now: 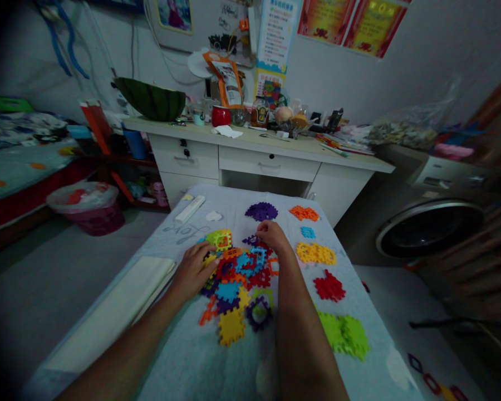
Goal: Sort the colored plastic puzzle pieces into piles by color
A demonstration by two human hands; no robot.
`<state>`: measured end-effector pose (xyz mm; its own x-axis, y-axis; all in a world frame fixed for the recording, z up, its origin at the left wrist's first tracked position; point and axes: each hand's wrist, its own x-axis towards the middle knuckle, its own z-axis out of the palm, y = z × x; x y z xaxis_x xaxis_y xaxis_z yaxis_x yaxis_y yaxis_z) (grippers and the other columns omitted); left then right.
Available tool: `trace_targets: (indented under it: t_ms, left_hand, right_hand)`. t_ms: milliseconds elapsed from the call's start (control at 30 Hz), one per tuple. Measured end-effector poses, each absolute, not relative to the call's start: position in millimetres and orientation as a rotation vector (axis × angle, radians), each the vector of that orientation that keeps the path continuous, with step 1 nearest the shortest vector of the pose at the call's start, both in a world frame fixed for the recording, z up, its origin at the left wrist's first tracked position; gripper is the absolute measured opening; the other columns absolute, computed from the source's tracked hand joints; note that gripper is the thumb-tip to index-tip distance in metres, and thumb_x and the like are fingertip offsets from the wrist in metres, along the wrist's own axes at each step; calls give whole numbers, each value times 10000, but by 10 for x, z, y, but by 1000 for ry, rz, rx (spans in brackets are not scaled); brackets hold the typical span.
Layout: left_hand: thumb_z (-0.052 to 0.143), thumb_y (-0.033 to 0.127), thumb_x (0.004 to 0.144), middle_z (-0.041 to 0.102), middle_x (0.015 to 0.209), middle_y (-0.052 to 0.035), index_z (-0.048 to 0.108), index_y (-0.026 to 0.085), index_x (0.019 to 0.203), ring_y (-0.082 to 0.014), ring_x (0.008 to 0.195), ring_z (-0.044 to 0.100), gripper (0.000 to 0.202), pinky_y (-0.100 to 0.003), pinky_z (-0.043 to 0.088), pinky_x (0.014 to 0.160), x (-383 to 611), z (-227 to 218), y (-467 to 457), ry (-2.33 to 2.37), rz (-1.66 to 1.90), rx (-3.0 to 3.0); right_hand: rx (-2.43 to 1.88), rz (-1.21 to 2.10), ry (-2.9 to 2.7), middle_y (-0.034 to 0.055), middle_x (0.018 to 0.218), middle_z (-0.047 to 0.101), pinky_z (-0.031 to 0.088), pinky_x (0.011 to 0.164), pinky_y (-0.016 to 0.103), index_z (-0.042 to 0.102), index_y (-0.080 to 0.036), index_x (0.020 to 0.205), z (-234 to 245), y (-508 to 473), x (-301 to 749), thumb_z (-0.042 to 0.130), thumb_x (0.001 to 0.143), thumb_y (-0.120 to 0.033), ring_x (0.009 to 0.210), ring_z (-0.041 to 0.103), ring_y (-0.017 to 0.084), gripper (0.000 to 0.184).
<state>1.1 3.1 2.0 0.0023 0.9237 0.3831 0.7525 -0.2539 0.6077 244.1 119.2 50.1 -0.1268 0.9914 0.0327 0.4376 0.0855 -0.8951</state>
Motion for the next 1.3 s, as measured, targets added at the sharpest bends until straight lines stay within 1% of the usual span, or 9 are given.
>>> trace_targets:
  t_ms: [167,233,367,633,767,900,1000,1167,1300]
  left_hand:
    - [540,358,865,579,1247,-112,634,197,1115,-282,1197,520,312,-485,407,1065,9,4,36,1756,1091,2057]
    - [538,357,867,581,1238,-109,633,201,1109,-278,1193,524,303,-487,412,1060,10,2,38,1751,1100,2057]
    - [545,352,862,585,1237,-108,639,204,1092,-281,1190,526,290,-490,419,1054,13,7,35,1754,1103,2052]
    - [545,358,863,577,1267,-109,645,206,1103,-287,1198,522,301,-487,418,1058,14,-1,28,1781,1095,2054]
    - [542,354,862,573,1278,-115,646,200,1111,-294,1203,514,311,-497,417,1057,14,14,23,1782,1071,2051]
    - [547,355,860,575,1279,-107,648,213,1110,-293,1207,513,305,-500,421,1055,15,19,19,1775,1080,2046]
    - [551,356,855,575,1275,-108,650,212,1104,-294,1206,513,304,-503,420,1056,15,30,14,1780,1064,2037]
    - [547,343,854,573,1274,-109,648,211,1097,-293,1209,509,295,-506,420,1055,15,59,10,1770,1044,2040]
    - [552,340,851,570,1276,-108,645,209,1097,-292,1205,510,293,-507,417,1057,11,52,15,1763,1052,2046]
  right_hand:
    - [-1295,1104,-1154,-58,507,559,419,468,191,523,-186,668,426,1267,2411,650,639,-174,497,572,108,131]
    - [-1259,1098,-984,-57,519,566,463,485,194,507,-187,677,381,1313,2407,662,632,-164,531,620,123,163]
    - [-1206,1103,-839,-64,534,557,512,506,194,503,-183,691,278,1397,2415,680,627,-120,545,650,123,198]
    - [-1148,1156,-801,-60,589,569,559,557,201,522,-184,734,141,1511,2421,664,657,-69,584,675,118,198]
    - [-1134,1213,-805,-35,666,602,577,618,208,575,-183,794,100,1559,2421,673,638,-44,670,689,118,231]
    - [-1120,1213,-825,8,816,648,590,679,249,612,-189,856,63,1593,2416,715,610,-80,787,695,145,288]
    - [-1161,1142,-858,29,910,649,578,711,265,618,-184,890,40,1612,2420,702,605,-112,827,688,156,305]
    - [-1299,992,-962,30,908,649,559,712,288,609,-185,909,12,1624,2440,694,606,-195,835,665,175,315]
    - [-1273,1064,-1097,34,895,676,552,739,311,612,-190,914,20,1584,2429,678,626,-219,822,668,173,297]
